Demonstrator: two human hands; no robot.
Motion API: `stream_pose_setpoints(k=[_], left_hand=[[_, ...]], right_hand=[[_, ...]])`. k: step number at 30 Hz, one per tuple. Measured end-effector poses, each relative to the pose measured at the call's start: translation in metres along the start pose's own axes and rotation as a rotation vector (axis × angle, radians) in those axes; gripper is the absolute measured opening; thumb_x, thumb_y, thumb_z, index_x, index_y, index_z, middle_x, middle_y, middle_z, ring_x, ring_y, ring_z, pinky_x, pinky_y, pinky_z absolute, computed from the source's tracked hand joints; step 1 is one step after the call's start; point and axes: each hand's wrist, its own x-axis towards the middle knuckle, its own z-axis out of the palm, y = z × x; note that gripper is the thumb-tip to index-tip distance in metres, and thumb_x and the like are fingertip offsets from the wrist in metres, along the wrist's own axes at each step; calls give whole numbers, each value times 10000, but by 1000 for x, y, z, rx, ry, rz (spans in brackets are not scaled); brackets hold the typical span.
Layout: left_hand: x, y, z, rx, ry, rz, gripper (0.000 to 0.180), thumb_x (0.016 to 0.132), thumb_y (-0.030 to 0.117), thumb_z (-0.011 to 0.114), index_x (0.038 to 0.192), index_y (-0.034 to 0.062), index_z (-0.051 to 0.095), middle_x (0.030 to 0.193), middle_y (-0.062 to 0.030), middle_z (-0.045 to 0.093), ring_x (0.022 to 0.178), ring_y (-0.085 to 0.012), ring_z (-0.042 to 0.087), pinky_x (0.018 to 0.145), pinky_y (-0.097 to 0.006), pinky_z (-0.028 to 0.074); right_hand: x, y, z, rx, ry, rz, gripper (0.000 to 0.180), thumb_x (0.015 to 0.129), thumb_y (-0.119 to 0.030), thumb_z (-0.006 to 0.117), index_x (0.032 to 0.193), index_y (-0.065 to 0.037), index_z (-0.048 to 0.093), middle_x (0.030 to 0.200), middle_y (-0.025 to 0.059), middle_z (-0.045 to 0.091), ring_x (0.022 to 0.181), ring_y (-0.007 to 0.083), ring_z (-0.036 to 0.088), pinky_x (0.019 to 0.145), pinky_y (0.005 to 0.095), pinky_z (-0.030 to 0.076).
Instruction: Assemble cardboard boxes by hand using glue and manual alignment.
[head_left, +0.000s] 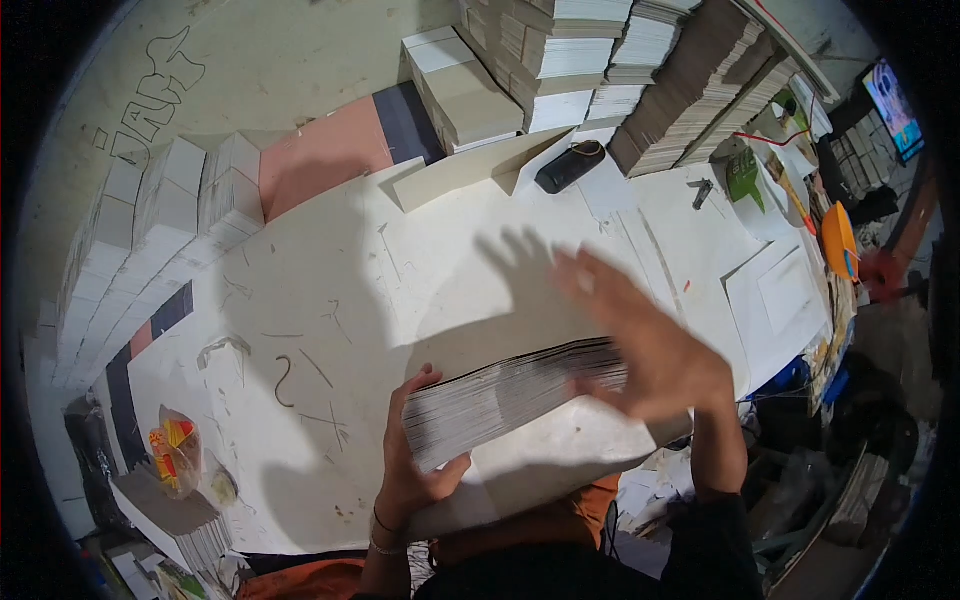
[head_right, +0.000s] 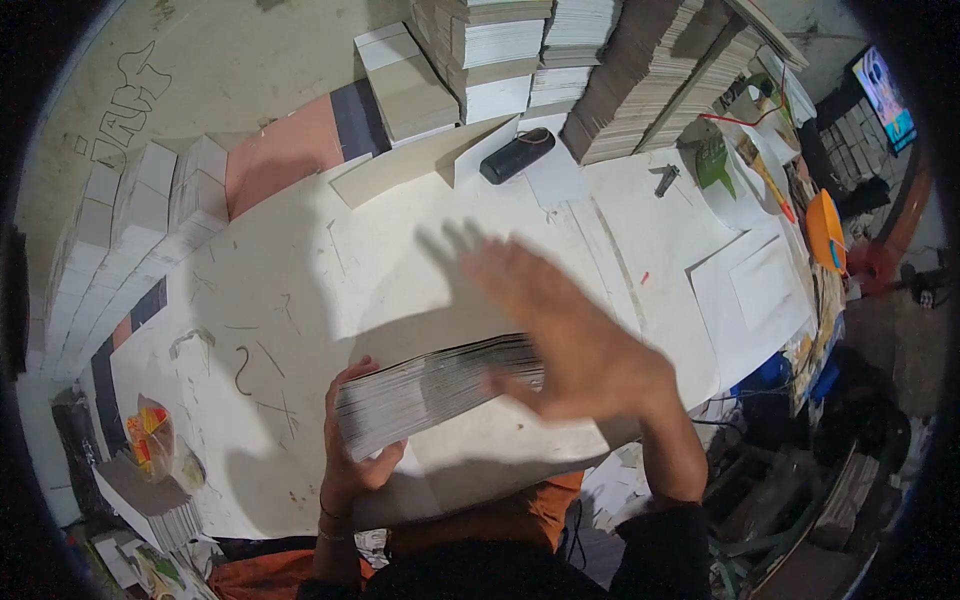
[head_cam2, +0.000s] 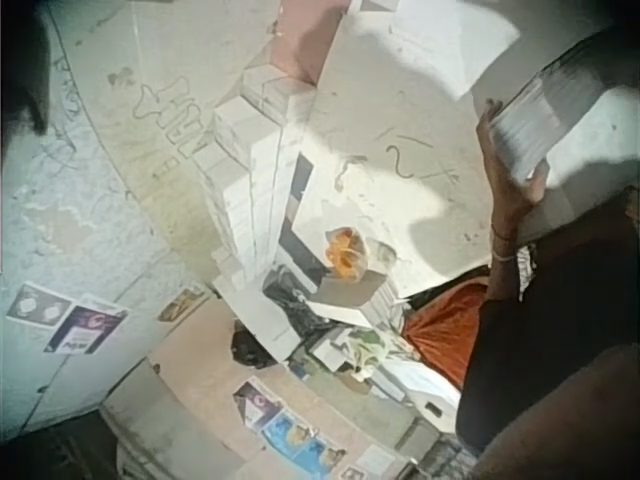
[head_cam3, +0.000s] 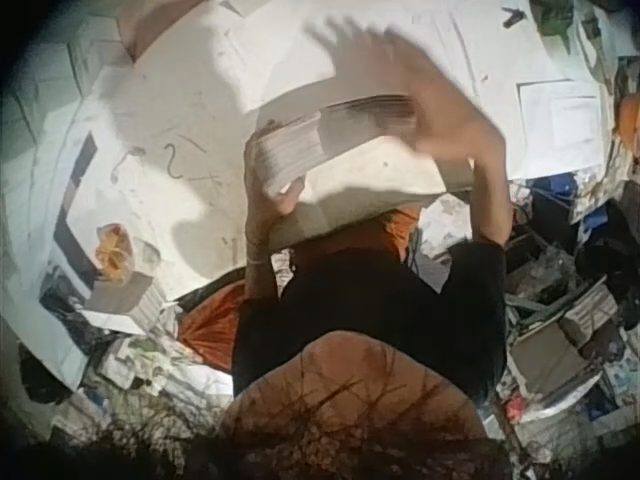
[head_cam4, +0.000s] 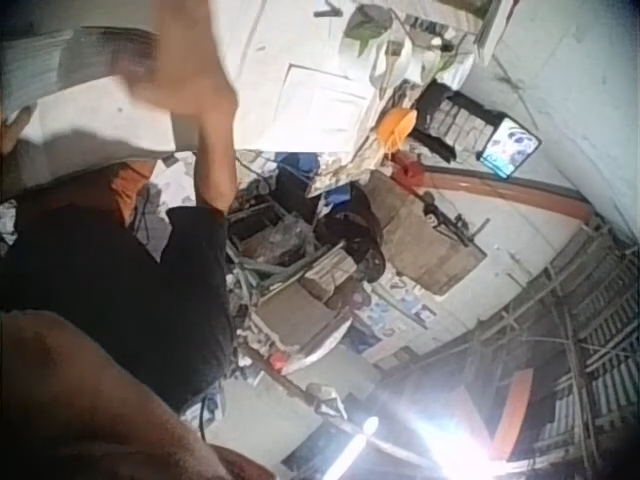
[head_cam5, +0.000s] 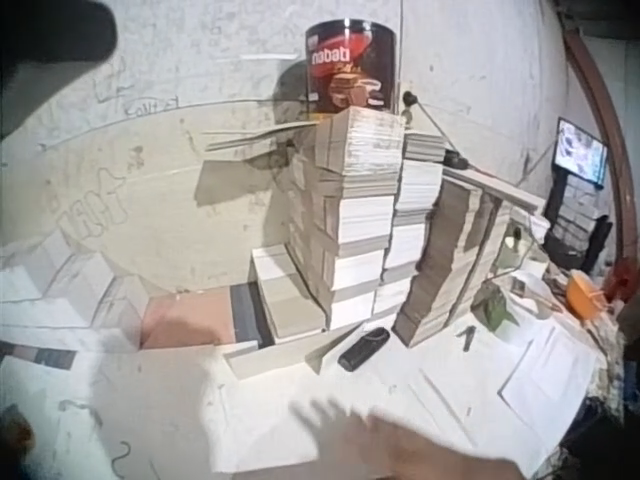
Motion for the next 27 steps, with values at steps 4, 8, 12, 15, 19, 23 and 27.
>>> stream_pose_setpoints(k=[4,8,12,15,19,23,27], left_hand=[[1,-5,1,-119,14,-28,860,658,-25,723,1464,-1,426,1429,-230,526,1416,-391,479,1150,-473,406],[5,-3,2,-203,-35,-67,868,686,-37,700,1496,9,392,1488,-249,500,1448,-414,444,1185,-492,356],[3,-5,9,-231,-50,-34,904,722,-11,733,1530,-17,329,1570,-233,417,1508,-375,352,1224,-482,299],[3,-5,8,-215,-27,-3,963,708,-32,746,1559,-9,296,1630,-228,341,1559,-377,248,1256,-497,221],[11,-5,1,-384,-95,27,1046,810,430,766,1612,15,238,1668,-244,262,1590,-408,103,1257,-573,121],[17,1,0,-629,-197,-112,1339,768,1019,232,1605,-26,268,1650,-263,298,1583,-390,143,1255,-554,119],[30,-1,-1,-602,-337,-96,1481,670,1069,42,1578,-71,305,1633,-286,319,1574,-383,186,1257,-527,128]], right_hand=[[-22,-22,44,-259,-186,131,930,781,-218,842,1559,-35,365,1439,229,496,1379,400,464,1217,610,255],[-32,-21,62,-451,-10,90,701,817,-199,792,1422,4,502,1153,168,579,1140,337,586,1150,656,308],[-41,-37,77,-552,63,211,830,810,-318,818,1463,46,457,1293,229,542,1318,413,497,1169,726,208],[-38,-51,87,-402,140,326,1001,779,-481,835,1501,68,412,1501,294,428,1486,461,327,1175,759,123],[-37,-34,110,-474,267,302,1137,727,-606,837,1520,72,386,1623,301,305,1553,451,219,1193,742,94],[-39,-27,109,-445,291,268,1148,700,-600,854,1519,60,392,1640,267,310,1552,422,248,1224,687,110],[-42,-21,106,-427,297,225,1150,678,-583,874,1513,53,404,1618,254,354,1549,403,268,1237,664,127]])
